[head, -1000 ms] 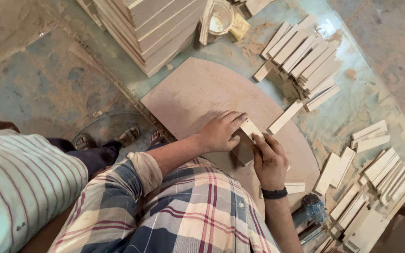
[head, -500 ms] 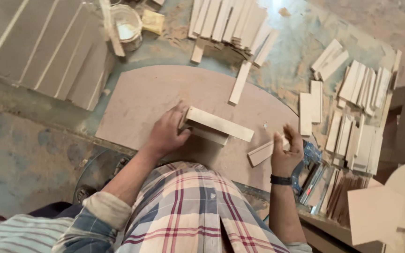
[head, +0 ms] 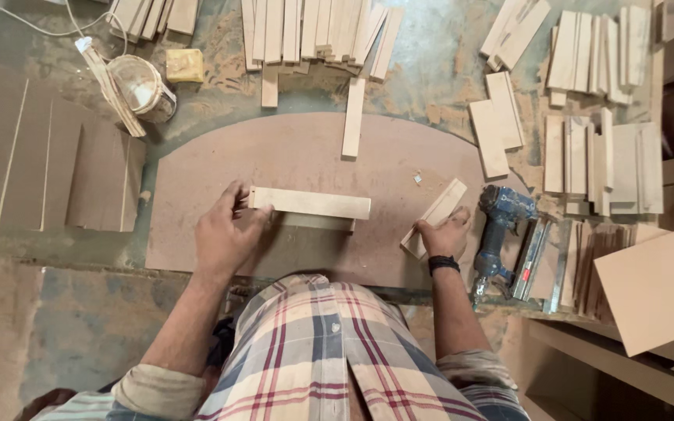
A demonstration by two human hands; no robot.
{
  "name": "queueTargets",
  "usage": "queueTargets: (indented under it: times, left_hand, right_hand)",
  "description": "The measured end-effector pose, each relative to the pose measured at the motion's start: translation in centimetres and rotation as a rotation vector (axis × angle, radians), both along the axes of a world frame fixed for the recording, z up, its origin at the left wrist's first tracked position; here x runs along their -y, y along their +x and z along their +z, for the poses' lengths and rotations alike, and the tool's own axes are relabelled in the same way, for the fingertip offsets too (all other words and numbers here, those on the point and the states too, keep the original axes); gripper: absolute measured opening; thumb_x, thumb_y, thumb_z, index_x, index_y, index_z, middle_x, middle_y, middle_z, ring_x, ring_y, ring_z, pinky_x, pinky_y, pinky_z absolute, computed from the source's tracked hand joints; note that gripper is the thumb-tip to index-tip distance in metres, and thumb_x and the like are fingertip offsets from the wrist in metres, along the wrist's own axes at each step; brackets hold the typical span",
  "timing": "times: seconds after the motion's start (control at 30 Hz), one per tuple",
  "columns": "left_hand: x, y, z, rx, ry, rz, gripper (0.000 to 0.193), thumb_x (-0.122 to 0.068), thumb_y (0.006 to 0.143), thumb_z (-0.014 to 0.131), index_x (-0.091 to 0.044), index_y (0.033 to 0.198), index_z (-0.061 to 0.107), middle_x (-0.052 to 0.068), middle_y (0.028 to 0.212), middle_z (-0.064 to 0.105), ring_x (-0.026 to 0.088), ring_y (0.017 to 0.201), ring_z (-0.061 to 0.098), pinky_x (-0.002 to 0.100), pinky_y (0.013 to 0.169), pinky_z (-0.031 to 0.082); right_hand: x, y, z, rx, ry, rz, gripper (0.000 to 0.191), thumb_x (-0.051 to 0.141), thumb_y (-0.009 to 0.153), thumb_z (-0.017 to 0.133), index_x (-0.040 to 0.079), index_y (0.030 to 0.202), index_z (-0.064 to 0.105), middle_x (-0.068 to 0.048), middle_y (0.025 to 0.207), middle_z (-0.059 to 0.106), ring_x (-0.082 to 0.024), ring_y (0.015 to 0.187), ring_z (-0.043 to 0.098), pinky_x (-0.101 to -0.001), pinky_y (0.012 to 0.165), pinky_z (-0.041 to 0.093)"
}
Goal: The person assembles small wooden boxes by fitting pre-cut wooden pieces together and securing them with a pneumatic nail gun. They repeatedly align and fasten the sides of each box on a workbench.
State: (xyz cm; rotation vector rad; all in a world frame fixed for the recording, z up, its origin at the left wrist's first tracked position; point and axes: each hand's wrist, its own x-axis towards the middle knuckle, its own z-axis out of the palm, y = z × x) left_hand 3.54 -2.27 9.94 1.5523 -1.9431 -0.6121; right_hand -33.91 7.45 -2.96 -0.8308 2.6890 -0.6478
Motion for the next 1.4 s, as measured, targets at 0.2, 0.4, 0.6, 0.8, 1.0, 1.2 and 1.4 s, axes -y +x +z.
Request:
queueTargets:
  times: [0.2, 0.4, 0.6, 0.8, 1.0, 1.2, 1.4]
  left_hand:
    - [0.8, -2.5, 2.2, 0.077, 0.14, 0.101, 0.047, -0.049, 0.087, 0.074, -0.008, 0.109, 0.078, 0.014, 0.093, 0.078, 0.031, 0.087, 0.076, 0.041, 0.077, 0.058]
    - [1.1, -3.6, 2.8, 0.175, 0.138, 0.128, 0.042, -0.048, 0.086, 0.073, -0.011, 0.104, 0.078, 0.014, 0.081, 0.076, 0.034, 0.077, 0.074, 0.045, 0.069, 0.057]
    - [1.0, -3.4, 2.7, 0.166, 0.159, 0.123, 0.042, -0.049, 0.087, 0.072, -0.01, 0.099, 0.078, 0.015, 0.08, 0.075, 0.036, 0.077, 0.073, 0.045, 0.069, 0.057]
    - [1.5, -3.3, 2.8, 0.236, 0.186, 0.126, 0.043, -0.052, 0.086, 0.071, -0.009, 0.094, 0.075, 0.016, 0.076, 0.074, 0.037, 0.075, 0.073, 0.049, 0.069, 0.056]
    - [1.7, -3.3, 2.6, 0.264, 0.147, 0.125, 0.042, -0.051, 0.083, 0.072, -0.01, 0.092, 0.076, 0.016, 0.077, 0.074, 0.038, 0.076, 0.072, 0.05, 0.069, 0.056]
    - [1.8, -3.1, 2.3, 0.252, 0.131, 0.104, 0.042, -0.05, 0.085, 0.071, -0.01, 0.097, 0.078, 0.016, 0.079, 0.075, 0.038, 0.077, 0.072, 0.049, 0.07, 0.056]
    - [1.9, -3.1, 2.1, 0.201, 0.083, 0.122, 0.041, -0.049, 0.084, 0.073, -0.01, 0.096, 0.078, 0.016, 0.08, 0.075, 0.038, 0.077, 0.072, 0.049, 0.07, 0.056]
  right_hand:
    - [-1.5, -1.2, -3.4, 0.769, -0.551, -0.154, 0.083, 0.016, 0.074, 0.085, 0.0, 0.144, 0.044, -0.015, 0.109, 0.061, -0.027, 0.094, 0.056, -0.0385, 0.078, 0.046]
    - [-2.3, 0.7, -1.9, 1.407, -0.912, -0.04, 0.055, -0.001, 0.084, 0.069, 0.002, 0.138, 0.054, -0.005, 0.097, 0.064, -0.015, 0.086, 0.064, -0.0308, 0.078, 0.057]
    - [-1.5, 4.2, 1.0, 0.895, -0.668, 0.497, 0.028, -0.001, 0.094, 0.067, 0.0, 0.122, 0.066, -0.003, 0.106, 0.071, -0.011, 0.097, 0.065, -0.0282, 0.084, 0.055]
    - [-0.9, 6.3, -1.8, 1.015, -0.772, 0.61, 0.031, -0.003, 0.097, 0.055, 0.002, 0.127, 0.061, 0.001, 0.115, 0.068, -0.009, 0.109, 0.061, -0.0246, 0.095, 0.051]
    - [-1.3, 5.9, -2.4, 0.929, -0.811, 0.506, 0.02, -0.006, 0.101, 0.053, 0.001, 0.116, 0.065, 0.0, 0.104, 0.069, -0.008, 0.095, 0.064, -0.0256, 0.084, 0.054]
    - [-1.0, 5.2, -0.9, 0.926, -0.758, 0.632, 0.02, -0.007, 0.096, 0.051, -0.001, 0.11, 0.065, 0.0, 0.095, 0.066, -0.008, 0.087, 0.06, -0.0255, 0.076, 0.052]
    - [-0.6, 4.9, -0.2, 0.76, -0.695, 0.738, 0.012, -0.004, 0.095, 0.057, 0.0, 0.1, 0.067, -0.001, 0.087, 0.064, -0.008, 0.082, 0.057, -0.0265, 0.072, 0.051]
